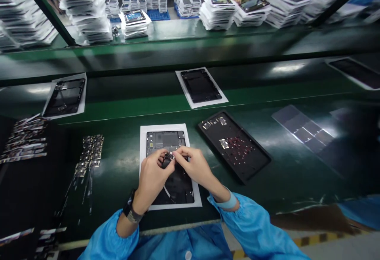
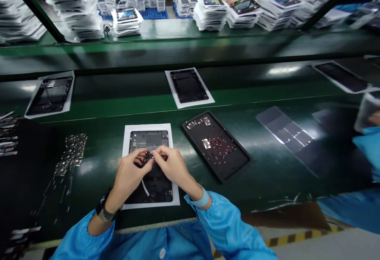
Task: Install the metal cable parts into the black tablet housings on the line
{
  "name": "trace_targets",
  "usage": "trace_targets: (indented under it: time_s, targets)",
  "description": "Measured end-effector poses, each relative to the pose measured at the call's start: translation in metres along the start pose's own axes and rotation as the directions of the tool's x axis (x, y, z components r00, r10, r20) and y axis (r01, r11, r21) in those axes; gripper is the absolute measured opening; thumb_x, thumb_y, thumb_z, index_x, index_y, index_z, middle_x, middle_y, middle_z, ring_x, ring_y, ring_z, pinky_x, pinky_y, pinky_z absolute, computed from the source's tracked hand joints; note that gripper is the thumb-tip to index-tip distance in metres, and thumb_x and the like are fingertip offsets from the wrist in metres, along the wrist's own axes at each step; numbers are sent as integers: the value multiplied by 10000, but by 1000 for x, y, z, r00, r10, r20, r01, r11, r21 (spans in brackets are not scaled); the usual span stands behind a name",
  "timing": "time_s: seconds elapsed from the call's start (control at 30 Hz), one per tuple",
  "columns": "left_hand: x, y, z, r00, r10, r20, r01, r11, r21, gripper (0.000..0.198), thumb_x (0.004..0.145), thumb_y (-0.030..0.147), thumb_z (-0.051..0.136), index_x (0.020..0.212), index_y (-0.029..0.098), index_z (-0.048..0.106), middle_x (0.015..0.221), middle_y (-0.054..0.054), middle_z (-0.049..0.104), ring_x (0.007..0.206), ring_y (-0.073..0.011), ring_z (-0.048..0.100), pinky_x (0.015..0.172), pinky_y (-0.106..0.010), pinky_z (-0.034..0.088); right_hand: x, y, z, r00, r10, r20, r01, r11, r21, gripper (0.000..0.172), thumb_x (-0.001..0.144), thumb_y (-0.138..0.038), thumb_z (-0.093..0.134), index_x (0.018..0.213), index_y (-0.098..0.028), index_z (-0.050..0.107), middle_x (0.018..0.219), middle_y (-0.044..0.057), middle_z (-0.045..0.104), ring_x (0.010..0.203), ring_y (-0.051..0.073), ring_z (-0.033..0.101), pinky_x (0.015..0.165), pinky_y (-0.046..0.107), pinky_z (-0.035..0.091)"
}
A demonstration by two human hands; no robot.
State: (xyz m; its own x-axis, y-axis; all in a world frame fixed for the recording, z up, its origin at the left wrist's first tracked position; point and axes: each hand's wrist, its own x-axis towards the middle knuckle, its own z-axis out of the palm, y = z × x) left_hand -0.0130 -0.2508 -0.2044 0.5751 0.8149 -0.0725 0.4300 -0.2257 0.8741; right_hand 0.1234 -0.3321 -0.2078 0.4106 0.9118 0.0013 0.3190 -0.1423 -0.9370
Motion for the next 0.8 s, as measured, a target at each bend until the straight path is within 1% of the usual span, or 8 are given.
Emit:
trace_targets:
  time_s: [0.13,0.23,0.43,0.5,0.6,0.63,0.7,0.8]
  targets:
    - [0,-4,3,998,47,-43,-46,998,33,260,769,256,702,1011,161,716,863,-59,761,756,-191,705,692,-296,558,-1,-1,1,1000,-9,-7,9,1000,1,234,927,-296,546,731,-198,630,678,7,708,634,163,666,622,253,478]
    - [0,-6,5,993,85,-76,-80,994,73,254,771,245,684,1011,166,713,899,-68,766,798,-209,716,757,-326,572,-1,-1,2,1000,-21,3,21,1000,11,244,933,-293,542,724,-198,623,683,7,705,636,159,660,632,250,475]
    - [-3,-9,9,968,204,-144,-188,975,115,261,777,274,616,1001,179,710,953,-91,773,843,-242,729,846,-364,575,-3,-6,4,1000,6,-27,-5,1000,9,235,921,-276,550,721,-190,638,694,5,707,652,152,647,635,239,466]
    - [-5,-11,10,965,203,-167,-185,975,119,275,772,331,617,987,189,711,946,-102,775,846,-270,735,839,-386,577,-4,-10,5,999,27,-43,-27,999,19,234,910,-264,558,701,-191,633,697,3,706,661,150,646,641,233,469]
    - [-2,-18,10,975,120,-189,-96,987,128,342,723,438,654,975,216,715,911,-102,775,855,-317,742,778,-401,589,-4,-13,4,998,54,-38,-52,998,40,220,899,-248,577,695,-191,637,701,0,707,663,145,646,645,224,476]
    - [0,-21,9,981,77,-178,-57,992,117,364,701,472,668,968,228,715,885,-94,775,844,-324,745,733,-389,593,-3,-13,3,997,60,-39,-58,997,40,214,897,-244,584,697,-191,639,702,-1,707,662,143,645,640,220,476]
    - [7,-24,4,995,2,-101,3,999,45,443,648,539,704,978,242,710,835,-71,771,802,-317,751,652,-357,597,-2,-13,0,997,61,-42,-59,998,29,211,896,-240,596,695,-190,639,695,-5,702,662,138,642,636,213,475]
    - [16,-22,-10,993,-68,100,76,994,-79,605,570,638,747,1020,236,715,818,-57,765,738,-289,750,610,-328,604,-2,-14,-4,1000,23,-4,-23,1000,6,215,900,-255,619,697,-189,646,658,-20,676,648,129,632,640,204,472]
